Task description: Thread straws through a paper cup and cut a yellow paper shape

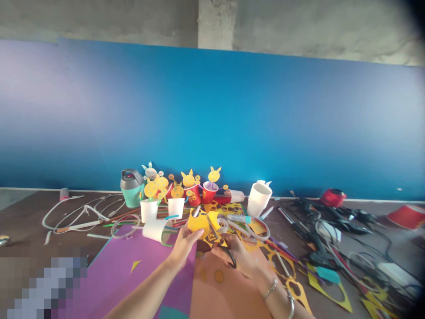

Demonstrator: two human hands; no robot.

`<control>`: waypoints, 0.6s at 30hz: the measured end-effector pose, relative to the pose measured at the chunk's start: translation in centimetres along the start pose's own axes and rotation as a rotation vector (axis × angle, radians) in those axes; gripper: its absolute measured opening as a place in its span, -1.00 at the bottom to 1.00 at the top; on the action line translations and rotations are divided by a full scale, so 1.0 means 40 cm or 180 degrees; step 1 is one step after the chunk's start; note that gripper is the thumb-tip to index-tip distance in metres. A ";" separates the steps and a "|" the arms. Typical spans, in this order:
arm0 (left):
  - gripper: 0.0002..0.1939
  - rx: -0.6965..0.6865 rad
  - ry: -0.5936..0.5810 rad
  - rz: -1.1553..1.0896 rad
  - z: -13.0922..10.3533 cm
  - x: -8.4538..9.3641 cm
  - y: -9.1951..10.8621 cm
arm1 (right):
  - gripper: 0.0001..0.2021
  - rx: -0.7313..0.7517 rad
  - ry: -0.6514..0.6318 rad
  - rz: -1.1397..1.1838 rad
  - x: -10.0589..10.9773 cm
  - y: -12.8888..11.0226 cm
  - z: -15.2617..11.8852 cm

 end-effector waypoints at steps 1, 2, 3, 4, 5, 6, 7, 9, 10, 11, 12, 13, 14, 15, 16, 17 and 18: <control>-0.56 -0.0022 0.0013 0.0013 0.000 0.000 -0.001 | -0.61 -0.0001 0.0003 -0.0002 0.001 0.007 0.002; -0.58 -0.0055 0.0039 0.0032 0.001 0.000 -0.003 | -0.61 -0.0001 -0.0001 0.0002 0.001 0.013 0.004; -0.60 -0.0099 0.0079 0.0056 0.001 0.000 -0.006 | -0.60 -0.0001 -0.0004 0.0010 0.001 0.018 0.006; -0.61 -0.0143 0.0130 0.0082 0.001 -0.001 -0.008 | -0.60 -0.0001 -0.0006 0.0019 0.001 0.020 0.008; -0.63 -0.0185 0.0181 0.0105 0.002 -0.002 -0.010 | -0.60 0.0006 -0.0003 0.0021 0.001 0.021 0.009; -0.65 -0.0220 0.0218 0.0126 0.002 -0.002 -0.012 | -0.60 0.0005 0.0000 0.0011 0.000 0.020 0.008; -0.66 -0.0254 0.0234 0.0157 0.002 -0.003 -0.014 | -0.60 -0.0017 0.0006 -0.0009 -0.001 0.019 0.007; -0.69 -0.0353 0.0196 0.0298 0.002 -0.005 -0.016 | -0.59 -0.0157 0.0106 -0.0015 -0.005 0.016 0.004; -0.70 -0.0417 0.0152 0.0407 0.002 -0.005 -0.016 | -0.58 -0.0253 0.0200 0.0018 -0.007 0.015 0.001; -0.71 -0.0480 0.0103 0.0518 0.002 -0.005 -0.015 | -0.57 -0.0342 0.0301 0.0076 -0.009 0.015 -0.002; -0.72 -0.0530 0.0055 0.0611 0.002 -0.005 -0.015 | -0.56 -0.0406 0.0391 0.0149 -0.011 0.015 -0.004; -0.72 -0.0562 0.0012 0.0673 0.003 -0.005 -0.015 | -0.54 -0.0441 0.0465 0.0221 -0.013 0.017 -0.006; -0.71 -0.0569 -0.0027 0.0705 0.003 -0.005 -0.015 | -0.52 -0.0451 0.0510 0.0286 -0.015 0.019 -0.008; -0.71 -0.0562 -0.0054 0.0718 0.003 -0.004 -0.015 | -0.50 -0.0445 0.0531 0.0340 -0.016 0.021 -0.008; -0.71 -0.0554 -0.0063 0.0726 0.004 -0.004 -0.014 | -0.46 -0.0443 0.0538 0.0392 -0.017 0.023 -0.009; -0.71 -0.0552 -0.0056 0.0739 0.004 -0.004 -0.014 | -0.42 -0.0452 0.0550 0.0450 -0.017 0.024 -0.008; -0.71 -0.0551 -0.0044 0.0759 0.005 -0.004 -0.014 | -0.38 -0.0472 0.0559 0.0502 -0.017 0.025 -0.007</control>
Point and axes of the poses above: each hand's wrist, its own z-axis towards the middle knuckle, its own x-axis out of the back of the hand, y = z × x, the point moved 1 cm from there along z, towards the middle knuckle, and after that the axes turned 1 degree about -z, right-handed, at the moved point
